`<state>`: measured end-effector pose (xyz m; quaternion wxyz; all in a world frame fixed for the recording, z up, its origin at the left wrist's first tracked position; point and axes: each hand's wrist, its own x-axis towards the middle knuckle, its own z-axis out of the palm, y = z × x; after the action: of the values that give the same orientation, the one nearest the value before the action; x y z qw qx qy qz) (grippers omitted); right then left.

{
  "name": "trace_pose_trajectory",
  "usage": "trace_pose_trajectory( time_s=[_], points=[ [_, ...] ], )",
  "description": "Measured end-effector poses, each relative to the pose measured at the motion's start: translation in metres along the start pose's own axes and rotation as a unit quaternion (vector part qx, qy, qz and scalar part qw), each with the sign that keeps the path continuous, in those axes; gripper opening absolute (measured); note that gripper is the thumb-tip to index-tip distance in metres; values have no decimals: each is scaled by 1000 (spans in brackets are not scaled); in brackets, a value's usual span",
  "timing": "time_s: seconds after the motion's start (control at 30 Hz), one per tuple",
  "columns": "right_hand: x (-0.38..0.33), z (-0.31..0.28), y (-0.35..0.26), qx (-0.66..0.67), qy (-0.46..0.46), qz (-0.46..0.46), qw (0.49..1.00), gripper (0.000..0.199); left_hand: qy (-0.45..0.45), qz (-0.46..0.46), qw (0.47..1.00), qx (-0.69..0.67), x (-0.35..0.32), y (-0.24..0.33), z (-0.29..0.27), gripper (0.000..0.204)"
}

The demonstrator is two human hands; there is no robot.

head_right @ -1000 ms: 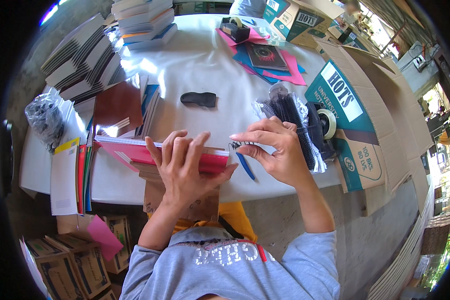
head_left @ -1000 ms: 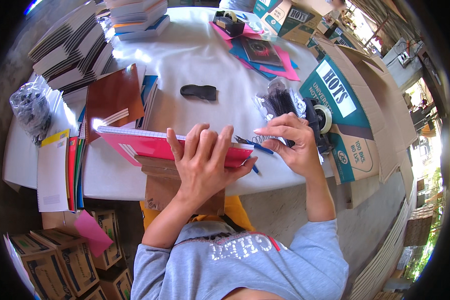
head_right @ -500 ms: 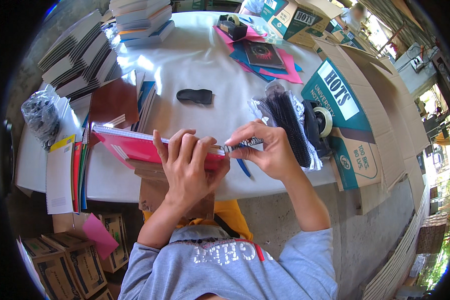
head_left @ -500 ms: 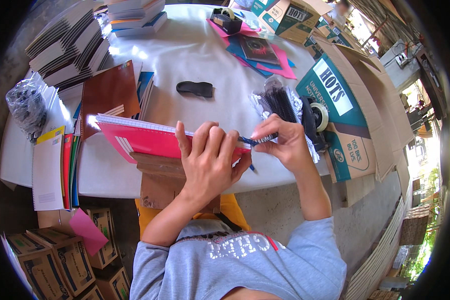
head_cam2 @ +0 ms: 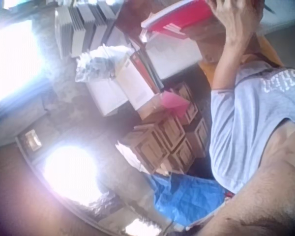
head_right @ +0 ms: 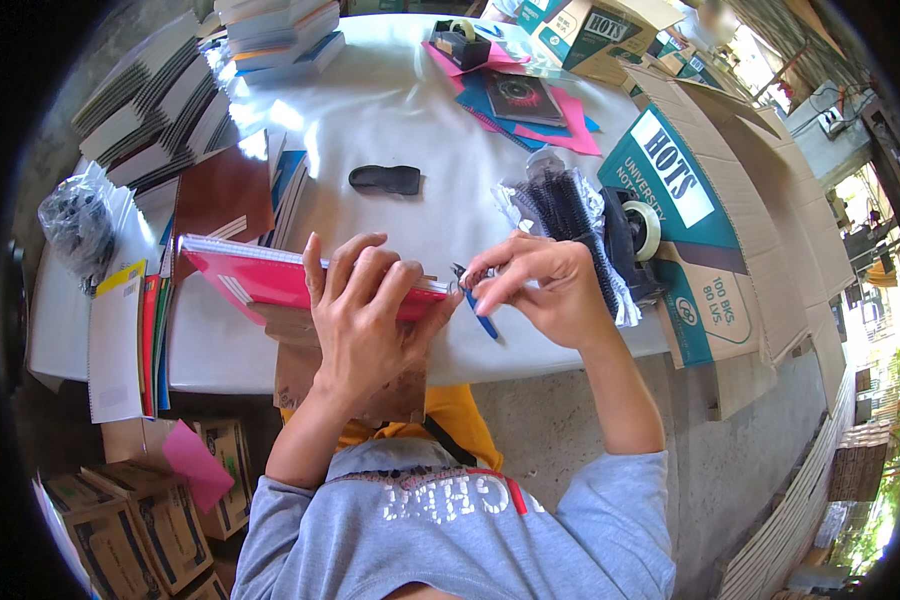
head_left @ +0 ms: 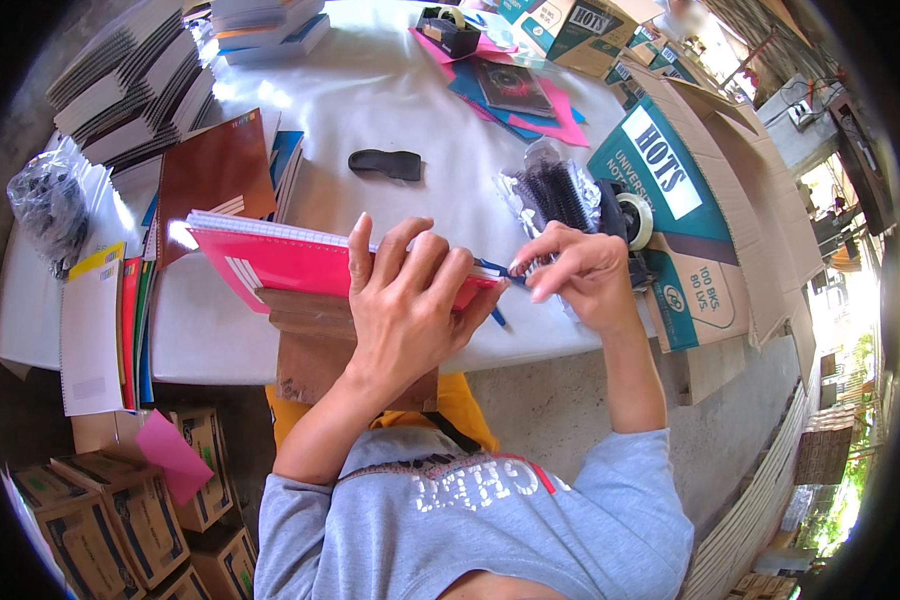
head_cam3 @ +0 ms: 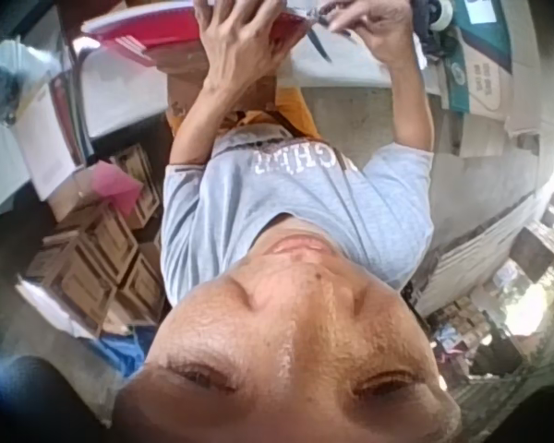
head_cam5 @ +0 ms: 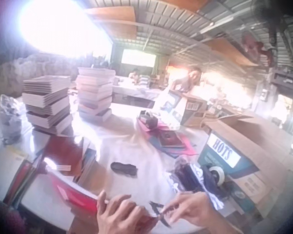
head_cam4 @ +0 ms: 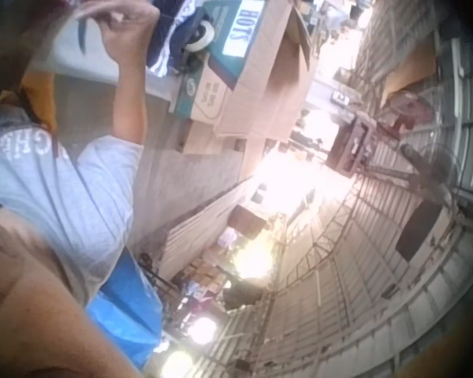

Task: The person places spiral notebooks onto a jig, threads a spiral wire through the holes, and clips the excess wire using pliers.

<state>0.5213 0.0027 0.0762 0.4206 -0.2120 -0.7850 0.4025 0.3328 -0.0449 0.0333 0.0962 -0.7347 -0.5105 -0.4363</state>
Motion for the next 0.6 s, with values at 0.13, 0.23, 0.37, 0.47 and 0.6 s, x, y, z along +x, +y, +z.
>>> trace_pose_trajectory(
  time_s=[0.13, 0.23, 0.37, 0.47, 0.6],
  points=[
    [-1, 5, -9, -62, 54, 100, 992, 18, 82, -8, 996, 34, -8, 4, 4, 28],
    [0, 7, -11, -128, 62, 72, 987, 18, 115, 10, 993, 39, -16, 4, 6, 27],
    [-1, 10, -11, -173, -1, 18, 985, 21, 133, 33, 990, 25, -23, 5, 7, 29],
    [-4, 13, -12, -146, -1, 13, 989, 22, 111, 16, 993, 29, -23, 5, 8, 29],
    [-5, 14, -12, -155, -14, 12, 988, 22, 115, 21, 993, 10, -20, 2, 7, 31]
  ],
)
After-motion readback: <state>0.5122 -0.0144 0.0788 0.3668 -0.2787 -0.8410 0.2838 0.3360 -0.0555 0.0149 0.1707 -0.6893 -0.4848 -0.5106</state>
